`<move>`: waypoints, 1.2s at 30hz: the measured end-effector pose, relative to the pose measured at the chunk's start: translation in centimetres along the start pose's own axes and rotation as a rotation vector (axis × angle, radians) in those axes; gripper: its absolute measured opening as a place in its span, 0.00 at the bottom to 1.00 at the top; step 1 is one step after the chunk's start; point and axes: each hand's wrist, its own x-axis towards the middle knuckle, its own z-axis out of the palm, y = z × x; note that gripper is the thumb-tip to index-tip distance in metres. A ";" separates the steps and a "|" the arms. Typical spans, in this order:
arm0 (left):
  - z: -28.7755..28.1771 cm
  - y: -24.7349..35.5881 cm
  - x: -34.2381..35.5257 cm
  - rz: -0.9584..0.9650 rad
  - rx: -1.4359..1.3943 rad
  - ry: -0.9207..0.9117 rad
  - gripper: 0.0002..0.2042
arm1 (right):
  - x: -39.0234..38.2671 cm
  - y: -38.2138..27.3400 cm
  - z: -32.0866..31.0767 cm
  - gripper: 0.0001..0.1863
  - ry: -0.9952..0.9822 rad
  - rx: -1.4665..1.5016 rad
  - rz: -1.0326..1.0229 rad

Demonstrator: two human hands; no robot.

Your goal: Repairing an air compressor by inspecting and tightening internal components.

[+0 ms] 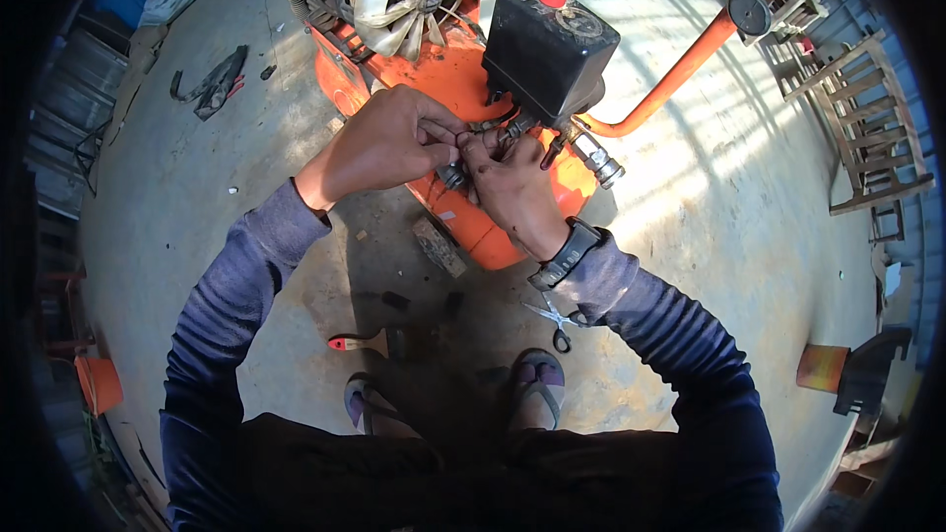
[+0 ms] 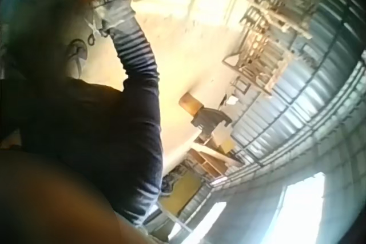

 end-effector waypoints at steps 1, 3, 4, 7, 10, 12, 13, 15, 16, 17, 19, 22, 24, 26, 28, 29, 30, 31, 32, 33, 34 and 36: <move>-0.1 0.1 -0.2 -0.023 -0.007 -0.009 0.14 | 0.0 -0.1 -0.1 0.18 -0.010 0.050 0.046; -0.4 0.3 -0.7 -0.023 0.035 0.030 0.15 | 0.1 -0.2 -0.4 0.16 -0.028 0.125 0.114; -0.5 0.4 -1.0 -0.013 0.066 0.067 0.16 | 0.1 -0.2 -0.5 0.16 -0.034 0.150 0.136; -0.8 0.7 -1.3 -0.027 0.092 0.076 0.17 | -0.1 -0.4 -0.6 0.12 -0.159 0.290 0.224; -0.7 1.1 -1.2 -0.076 0.076 0.016 0.18 | -0.2 -0.4 0.2 0.11 -0.089 0.221 0.181; -0.4 1.2 -0.9 -0.069 0.041 0.016 0.18 | -0.1 -0.4 0.4 0.10 -0.039 0.183 0.154; -0.3 1.2 -0.8 -0.075 0.025 0.003 0.18 | 0.0 -0.3 0.3 0.10 -0.062 0.214 0.202; -0.2 1.2 -0.7 -0.069 0.024 0.021 0.18 | 0.2 -0.3 -0.3 0.10 -0.116 0.284 0.270; -0.2 1.3 -0.8 -0.075 0.022 0.032 0.18 | 0.4 -0.3 -0.6 0.10 -0.106 0.279 0.289; -0.3 1.3 -0.8 -0.101 0.016 0.037 0.18 | 0.5 -0.2 -0.9 0.10 -0.165 0.339 0.286; -0.5 1.4 -1.0 -0.095 0.083 0.117 0.18 | 0.7 -0.1 -1.2 0.10 -0.285 0.457 0.282; -1.6 1.8 -0.7 -0.114 0.219 0.273 0.19 | 0.8 0.2 -0.4 0.10 -0.177 0.413 0.290; -3.2 1.9 0.4 0.165 0.534 0.915 0.19 | 0.7 0.4 0.6 0.10 -0.122 0.397 0.296; -5.8 1.5 1.8 0.343 0.595 0.954 0.18 | 0.7 0.4 1.2 0.09 -0.003 0.253 0.218; -7.5 0.6 2.9 0.493 0.647 0.970 0.17 | 0.7 0.3 1.0 0.09 0.058 0.176 0.183; -8.0 0.0 3.3 0.498 0.640 0.905 0.17 | 0.7 0.2 0.7 0.09 -0.015 0.188 0.209; -8.4 -0.5 3.5 0.501 0.634 0.840 0.16 | 0.7 0.0 0.1 0.10 -0.089 0.200 0.236; -8.6 -1.0 3.6 0.529 0.621 0.774 0.16 | 0.6 -0.1 -0.4 0.10 -0.179 0.232 0.234; -8.6 -1.5 3.5 0.500 0.629 0.777 0.16 | 0.6 -0.3 -0.8 0.10 -0.169 0.211 0.263; -8.5 -1.8 3.4 0.457 0.592 0.794 0.16 | 0.6 -0.4 -1.2 0.10 -0.214 0.285 0.269; -8.2 -2.0 3.2 0.416 0.554 0.809 0.17 | 0.5 -0.5 -1.4 0.11 -0.258 0.358 0.274; -7.5 -2.1 2.5 0.377 0.513 0.823 0.17 | 0.5 -0.7 -1.3 0.11 -0.299 0.431 0.279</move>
